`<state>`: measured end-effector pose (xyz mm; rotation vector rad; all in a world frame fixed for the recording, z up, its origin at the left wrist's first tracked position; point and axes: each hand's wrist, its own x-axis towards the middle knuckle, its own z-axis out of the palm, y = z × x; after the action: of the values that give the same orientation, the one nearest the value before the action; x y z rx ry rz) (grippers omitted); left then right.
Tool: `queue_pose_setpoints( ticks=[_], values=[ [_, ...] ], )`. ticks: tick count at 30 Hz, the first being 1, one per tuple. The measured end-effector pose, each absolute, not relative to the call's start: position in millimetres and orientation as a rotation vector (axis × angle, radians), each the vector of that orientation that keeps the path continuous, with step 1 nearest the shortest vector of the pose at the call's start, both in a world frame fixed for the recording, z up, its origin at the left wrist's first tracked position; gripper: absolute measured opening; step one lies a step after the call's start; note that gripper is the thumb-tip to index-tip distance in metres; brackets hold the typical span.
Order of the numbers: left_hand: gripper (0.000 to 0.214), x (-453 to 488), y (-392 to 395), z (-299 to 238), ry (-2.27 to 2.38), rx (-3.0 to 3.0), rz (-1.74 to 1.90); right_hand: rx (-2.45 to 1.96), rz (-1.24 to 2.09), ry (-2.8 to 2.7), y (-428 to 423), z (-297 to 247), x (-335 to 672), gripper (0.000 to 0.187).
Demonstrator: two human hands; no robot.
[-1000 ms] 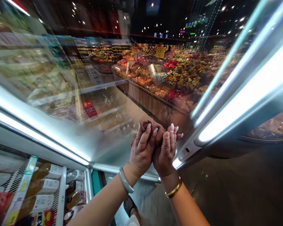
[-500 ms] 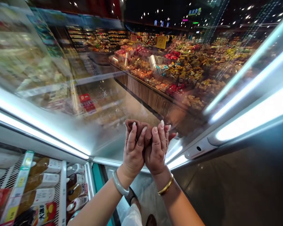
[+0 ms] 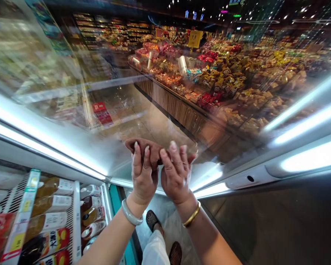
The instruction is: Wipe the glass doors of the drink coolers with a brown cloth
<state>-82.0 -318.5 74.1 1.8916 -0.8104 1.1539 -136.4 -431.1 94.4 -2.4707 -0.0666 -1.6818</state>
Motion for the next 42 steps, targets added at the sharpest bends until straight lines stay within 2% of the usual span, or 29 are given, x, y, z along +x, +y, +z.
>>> queue_pose_setpoints(
  ticks=[4,8,15,21,25,32,37,42],
  values=[
    [0.076,-90,-319,55,-0.840,1.945,1.146,-2.523,-1.640,-0.069,-428,76,-139,0.074],
    [0.081,-76,-301,57,-0.950,1.890,1.166,-2.521,-1.638,-0.062,-432,75,-145,0.077],
    [0.076,-69,-292,63,-0.712,1.907,1.143,-2.496,-1.561,-0.153,-403,85,-128,0.074],
    [0.071,-75,-289,47,-0.823,1.869,1.094,-2.524,-1.540,-0.158,-397,69,-127,0.074],
    [0.070,-63,-274,62,-0.786,1.830,1.036,-2.440,-1.600,-0.204,-381,82,-115,0.075],
    [0.070,-44,-237,72,-0.827,1.858,1.176,-2.472,-1.618,-0.267,-368,98,-106,0.077],
    [0.067,-57,-244,60,-0.905,1.895,1.131,-2.473,-1.609,-0.233,-371,96,-111,0.075],
    [0.069,-42,-242,83,-0.873,1.867,1.181,-2.494,-1.607,-0.144,-365,98,-104,0.073]
  ],
)
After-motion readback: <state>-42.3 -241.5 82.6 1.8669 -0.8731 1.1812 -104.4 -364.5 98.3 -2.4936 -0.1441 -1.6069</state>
